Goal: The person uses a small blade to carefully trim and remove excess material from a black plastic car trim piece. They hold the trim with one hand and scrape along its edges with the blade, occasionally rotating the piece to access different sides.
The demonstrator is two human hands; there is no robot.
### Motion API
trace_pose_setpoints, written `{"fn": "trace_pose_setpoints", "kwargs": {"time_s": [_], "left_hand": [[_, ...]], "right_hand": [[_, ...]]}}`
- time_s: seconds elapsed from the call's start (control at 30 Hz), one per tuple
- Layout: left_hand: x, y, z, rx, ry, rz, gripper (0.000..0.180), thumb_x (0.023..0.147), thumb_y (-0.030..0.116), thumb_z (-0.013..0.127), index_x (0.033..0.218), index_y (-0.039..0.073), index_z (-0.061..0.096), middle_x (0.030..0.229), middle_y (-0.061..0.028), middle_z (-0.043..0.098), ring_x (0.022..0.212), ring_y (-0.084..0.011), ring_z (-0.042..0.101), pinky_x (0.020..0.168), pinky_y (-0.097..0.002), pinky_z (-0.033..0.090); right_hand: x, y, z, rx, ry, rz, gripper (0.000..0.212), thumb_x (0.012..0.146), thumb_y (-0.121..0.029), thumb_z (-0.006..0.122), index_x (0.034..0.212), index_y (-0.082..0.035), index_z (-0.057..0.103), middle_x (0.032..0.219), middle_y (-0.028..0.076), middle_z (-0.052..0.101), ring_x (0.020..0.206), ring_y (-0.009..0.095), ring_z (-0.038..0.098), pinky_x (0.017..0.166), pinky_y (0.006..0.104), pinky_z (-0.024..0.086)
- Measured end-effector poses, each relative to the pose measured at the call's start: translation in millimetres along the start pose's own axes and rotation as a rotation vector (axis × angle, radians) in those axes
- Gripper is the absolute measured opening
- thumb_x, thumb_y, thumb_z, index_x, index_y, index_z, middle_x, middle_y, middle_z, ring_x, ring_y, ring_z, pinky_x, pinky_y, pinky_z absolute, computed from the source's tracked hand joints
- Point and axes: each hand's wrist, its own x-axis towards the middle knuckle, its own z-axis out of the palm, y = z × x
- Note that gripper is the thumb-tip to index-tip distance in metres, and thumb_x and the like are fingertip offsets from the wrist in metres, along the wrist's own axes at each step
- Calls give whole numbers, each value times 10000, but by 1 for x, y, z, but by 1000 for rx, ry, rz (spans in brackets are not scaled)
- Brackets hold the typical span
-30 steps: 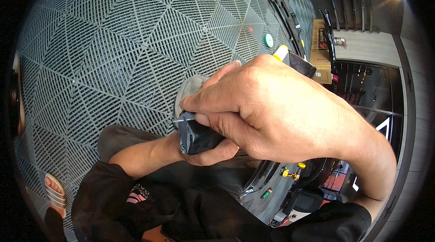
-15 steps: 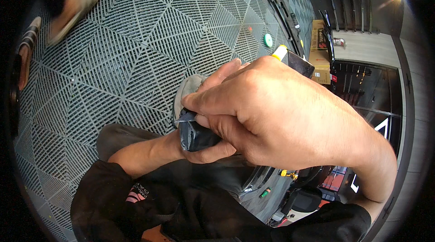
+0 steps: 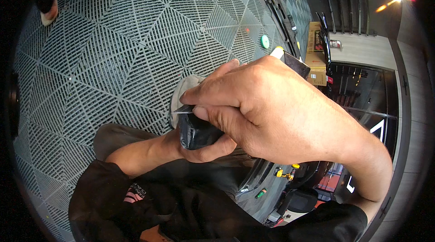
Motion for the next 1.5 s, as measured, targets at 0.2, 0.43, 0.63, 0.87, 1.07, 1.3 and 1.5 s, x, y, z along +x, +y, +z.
{"fn": "trace_pose_setpoints", "kwargs": {"time_s": [0.2,0.43,0.63,0.87,1.07,1.3,1.5], "left_hand": [[-1,1,0,-3,-7,-5,991,786,131,742,1571,-102,183,1512,-267,394,1339,-298,513,1129,-397,407],[-1,1,-1,20,-24,-91,995,785,134,745,1571,-103,182,1532,-275,374,1353,-306,505,1140,-402,399],[-2,1,-1,-9,-8,-9,998,785,137,748,1571,-103,181,1549,-282,356,1364,-313,499,1150,-406,392],[-1,0,-1,3,-3,-2,1002,785,140,751,1571,-104,179,1570,-291,336,1378,-321,492,1161,-410,383],[0,-2,-1,18,4,6,1005,785,143,754,1571,-105,178,1587,-298,319,1389,-328,485,1170,-414,376],[0,-3,-2,21,6,21,1009,784,147,757,1570,-105,177,1607,-307,299,1403,-337,478,1181,-418,368],[3,-1,-3,136,3,73,962,798,172,761,1559,-99,239,1604,-315,304,1489,-378,378,1235,-444,288]], "right_hand": [[-1,5,5,40,41,-39,245,891,-50,738,1127,9,759,880,158,761,802,283,761,715,374,602],[-4,3,2,13,1,3,254,885,-53,742,1131,8,759,878,156,761,797,271,765,705,359,610],[-5,1,3,-6,-8,8,299,888,-56,738,1182,-1,748,858,148,755,797,263,766,716,347,614],[-3,-4,-2,-35,-31,-17,339,888,-51,731,1224,-3,733,834,133,751,774,254,761,703,345,609],[-2,-5,-1,-39,-44,3,355,889,-47,724,1242,-7,728,832,140,753,758,256,763,687,346,607],[-5,-6,-1,-48,-46,-2,363,888,-39,716,1248,5,721,841,149,757,769,260,768,701,345,613],[-3,-14,-5,-102,-86,1,368,876,-28,716,1242,15,721,847,157,757,772,273,767,708,350,613]]}}
